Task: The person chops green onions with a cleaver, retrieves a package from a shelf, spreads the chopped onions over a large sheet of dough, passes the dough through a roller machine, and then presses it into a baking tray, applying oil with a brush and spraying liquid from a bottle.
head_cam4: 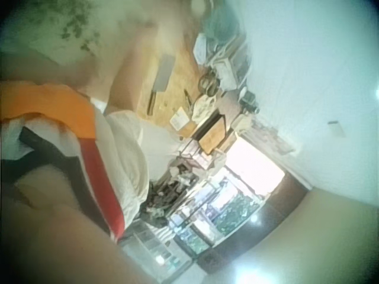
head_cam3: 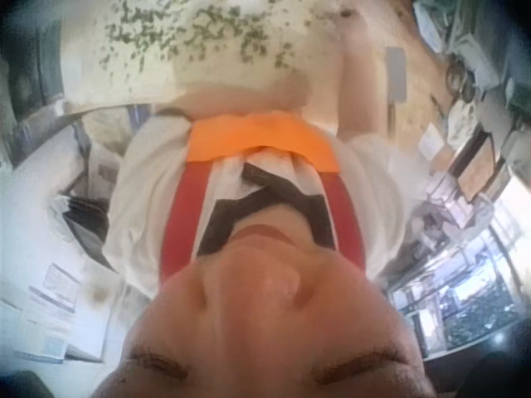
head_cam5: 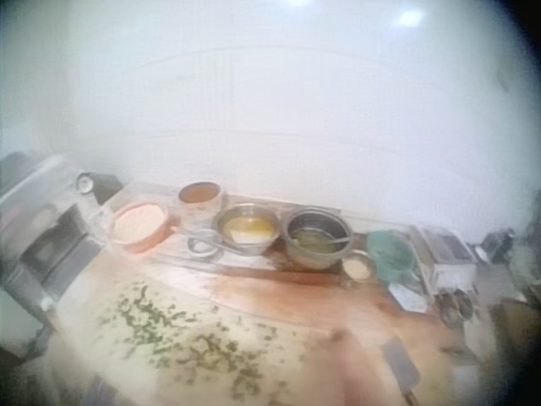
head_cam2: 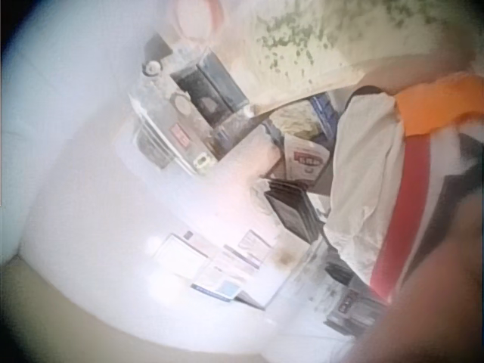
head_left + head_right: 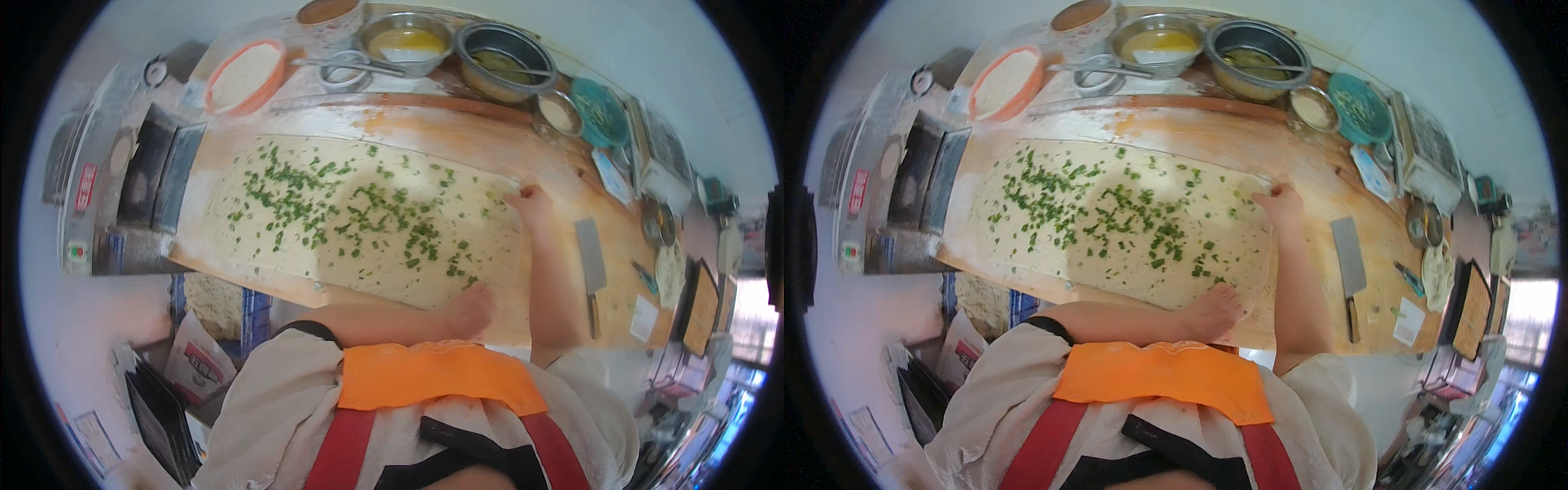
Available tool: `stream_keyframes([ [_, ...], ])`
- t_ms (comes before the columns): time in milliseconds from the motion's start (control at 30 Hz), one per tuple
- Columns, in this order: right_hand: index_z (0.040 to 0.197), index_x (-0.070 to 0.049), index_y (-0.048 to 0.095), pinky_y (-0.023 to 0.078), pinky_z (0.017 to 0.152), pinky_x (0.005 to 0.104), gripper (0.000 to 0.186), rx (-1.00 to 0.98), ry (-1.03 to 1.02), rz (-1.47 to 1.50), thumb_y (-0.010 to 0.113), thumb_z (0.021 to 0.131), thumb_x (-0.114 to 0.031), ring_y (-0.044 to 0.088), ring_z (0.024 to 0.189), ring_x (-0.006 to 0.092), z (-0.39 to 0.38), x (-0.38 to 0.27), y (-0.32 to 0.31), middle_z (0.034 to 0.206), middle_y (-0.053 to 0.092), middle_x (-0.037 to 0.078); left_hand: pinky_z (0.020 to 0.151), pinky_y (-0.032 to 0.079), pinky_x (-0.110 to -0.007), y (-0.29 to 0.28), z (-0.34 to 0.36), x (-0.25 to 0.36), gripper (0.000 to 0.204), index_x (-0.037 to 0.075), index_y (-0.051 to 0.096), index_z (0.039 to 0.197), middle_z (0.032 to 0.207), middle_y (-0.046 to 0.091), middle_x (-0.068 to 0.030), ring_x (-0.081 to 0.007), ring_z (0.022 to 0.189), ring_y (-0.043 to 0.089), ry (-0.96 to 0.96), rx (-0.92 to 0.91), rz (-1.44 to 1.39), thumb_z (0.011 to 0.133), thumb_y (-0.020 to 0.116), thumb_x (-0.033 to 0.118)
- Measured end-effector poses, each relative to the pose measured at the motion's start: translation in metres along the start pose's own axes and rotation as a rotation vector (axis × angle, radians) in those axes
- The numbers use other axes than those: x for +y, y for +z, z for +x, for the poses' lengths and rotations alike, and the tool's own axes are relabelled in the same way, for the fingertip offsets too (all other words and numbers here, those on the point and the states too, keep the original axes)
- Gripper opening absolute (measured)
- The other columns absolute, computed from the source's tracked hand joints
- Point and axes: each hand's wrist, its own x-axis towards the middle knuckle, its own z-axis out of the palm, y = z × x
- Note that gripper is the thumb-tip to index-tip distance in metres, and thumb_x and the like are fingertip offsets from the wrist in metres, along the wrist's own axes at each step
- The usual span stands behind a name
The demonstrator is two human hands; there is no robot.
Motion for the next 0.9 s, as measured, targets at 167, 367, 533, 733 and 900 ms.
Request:
stream_keyframes([
  [167, 0.080, -0.003, 0.065, 0.049, 0.057, 0.0325, 0.028, -0.202, 0.046, 0.236, 0.077, 0.059, -0.016, 0.060, 0.062, 0.0185, 0.043, 0.003, -0.014, 0.072, 0.064, 0.008, 0.075, 0.046, -0.042, -0.011, 0.002, -0.007, 0.021, 0.002, 0.064, 0.071, 0.078, 0.062, -0.0142, -0.0330, 0.080, 0.058, -0.026, -0.078, -0.144, 0.069, 0.073, 0.021],
  [367, 0.076, 0.000, 0.065, 0.050, 0.063, 0.0388, 0.022, -0.248, -0.288, -0.246, 0.072, 0.062, -0.015, 0.065, 0.068, 0.0280, -0.020, -0.206, -0.016, 0.076, 0.066, 0.015, 0.065, 0.047, -0.037, -0.115, -0.073, -0.044, 0.015, 0.004, 0.061, 0.080, 0.078, 0.060, -0.0086, -0.0278, 0.072, 0.059, -0.534, 0.140, -0.724, 0.075, 0.068, 0.016],
  [533, 0.094, -0.001, 0.072, 0.054, 0.082, 0.0425, 0.035, -0.440, -0.655, -0.547, 0.065, 0.068, -0.022, 0.068, 0.090, 0.0362, -0.016, -0.315, 0.103, 0.095, 0.070, 0.021, 0.072, 0.048, -0.033, -0.180, -0.189, -0.058, 0.020, 0.000, 0.061, 0.085, 0.088, 0.062, -0.0107, -0.0242, 0.080, 0.060, -0.692, 0.501, -0.753, 0.076, 0.072, 0.014],
  [733, 0.098, -0.003, 0.072, 0.055, 0.076, 0.0399, 0.025, -0.398, -0.475, 0.084, 0.064, 0.076, -0.012, 0.071, 0.078, 0.0236, -0.031, -0.318, 0.221, 0.087, 0.073, 0.014, 0.083, 0.048, -0.037, -0.196, -0.271, -0.079, 0.028, 0.001, 0.060, 0.102, 0.103, 0.063, -0.0144, -0.0330, 0.097, 0.060, -1.084, 0.900, 0.037, 0.076, 0.069, 0.007],
  [900, 0.134, -0.008, 0.054, 0.034, 0.112, 0.0444, 0.048, -0.335, -1.187, -0.064, 0.059, 0.087, -0.016, 0.046, 0.132, 0.0319, -0.090, -0.260, 0.200, 0.140, 0.051, 0.014, 0.100, 0.040, -0.048, -0.143, -0.253, -0.097, 0.037, 0.003, 0.056, 0.112, 0.122, 0.057, -0.0160, -0.0337, 0.116, 0.052, -0.538, 0.695, -0.270, 0.078, 0.070, 0.008],
])
